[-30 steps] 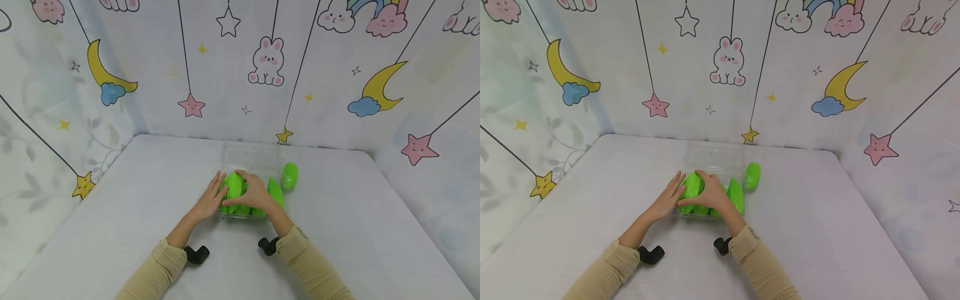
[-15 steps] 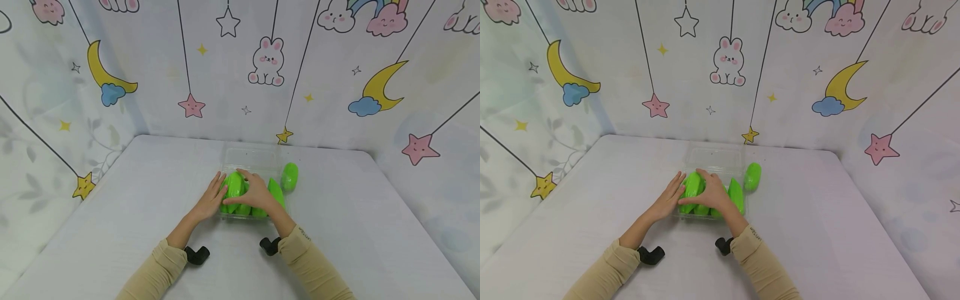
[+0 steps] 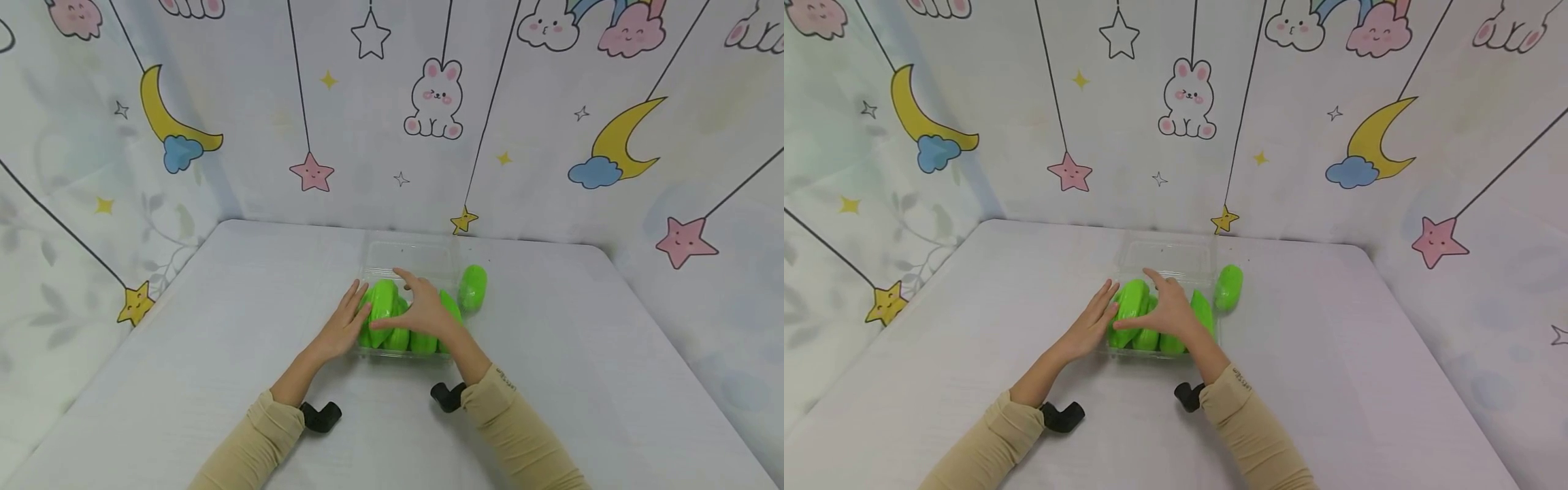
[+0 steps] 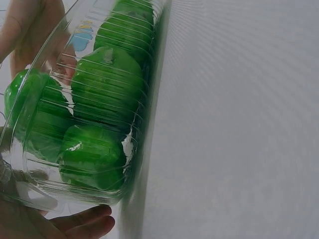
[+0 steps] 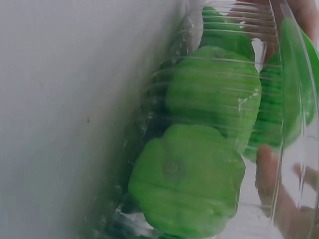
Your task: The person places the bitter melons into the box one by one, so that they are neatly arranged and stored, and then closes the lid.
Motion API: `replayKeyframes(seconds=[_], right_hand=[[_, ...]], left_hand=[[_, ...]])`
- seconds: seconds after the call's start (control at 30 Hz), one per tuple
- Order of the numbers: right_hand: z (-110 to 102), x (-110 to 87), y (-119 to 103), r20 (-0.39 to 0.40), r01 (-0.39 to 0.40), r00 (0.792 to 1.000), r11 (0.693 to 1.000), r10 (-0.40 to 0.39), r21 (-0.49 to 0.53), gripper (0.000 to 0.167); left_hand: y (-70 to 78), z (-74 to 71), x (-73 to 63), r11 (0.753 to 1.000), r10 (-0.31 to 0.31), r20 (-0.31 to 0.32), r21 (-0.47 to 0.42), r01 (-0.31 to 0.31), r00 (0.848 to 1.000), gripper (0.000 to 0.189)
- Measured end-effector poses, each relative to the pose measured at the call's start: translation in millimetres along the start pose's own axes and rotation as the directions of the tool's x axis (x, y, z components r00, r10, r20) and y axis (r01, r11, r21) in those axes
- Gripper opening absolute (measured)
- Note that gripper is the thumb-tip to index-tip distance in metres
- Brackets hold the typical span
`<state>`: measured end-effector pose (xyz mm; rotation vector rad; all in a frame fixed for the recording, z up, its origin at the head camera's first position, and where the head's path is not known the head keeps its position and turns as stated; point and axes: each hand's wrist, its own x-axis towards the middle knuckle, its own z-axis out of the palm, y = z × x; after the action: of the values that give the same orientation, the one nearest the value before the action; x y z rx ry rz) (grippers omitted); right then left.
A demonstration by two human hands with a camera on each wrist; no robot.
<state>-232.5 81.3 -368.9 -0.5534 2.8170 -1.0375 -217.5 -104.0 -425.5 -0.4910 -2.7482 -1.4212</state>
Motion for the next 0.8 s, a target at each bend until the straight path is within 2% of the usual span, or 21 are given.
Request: replayKeyframes(seconds=[0.43,0.8], right_hand=[[-16,-3.6,13,-0.031,-0.033,0.999,0.999,0.033,-0.016,0.11],[-37,-11.3,24,-0.034,-0.033,0.999,0.999,0.034,0.02,0.108]], left_hand=[[0.4,0.0,0.0,1.0,-0.006,0.002,0.012,0.006,1.0,0.056],[0.7,0.2,-0.3,1.0,0.002,-0.002,0.008,-0.002,1.0,0.056]])
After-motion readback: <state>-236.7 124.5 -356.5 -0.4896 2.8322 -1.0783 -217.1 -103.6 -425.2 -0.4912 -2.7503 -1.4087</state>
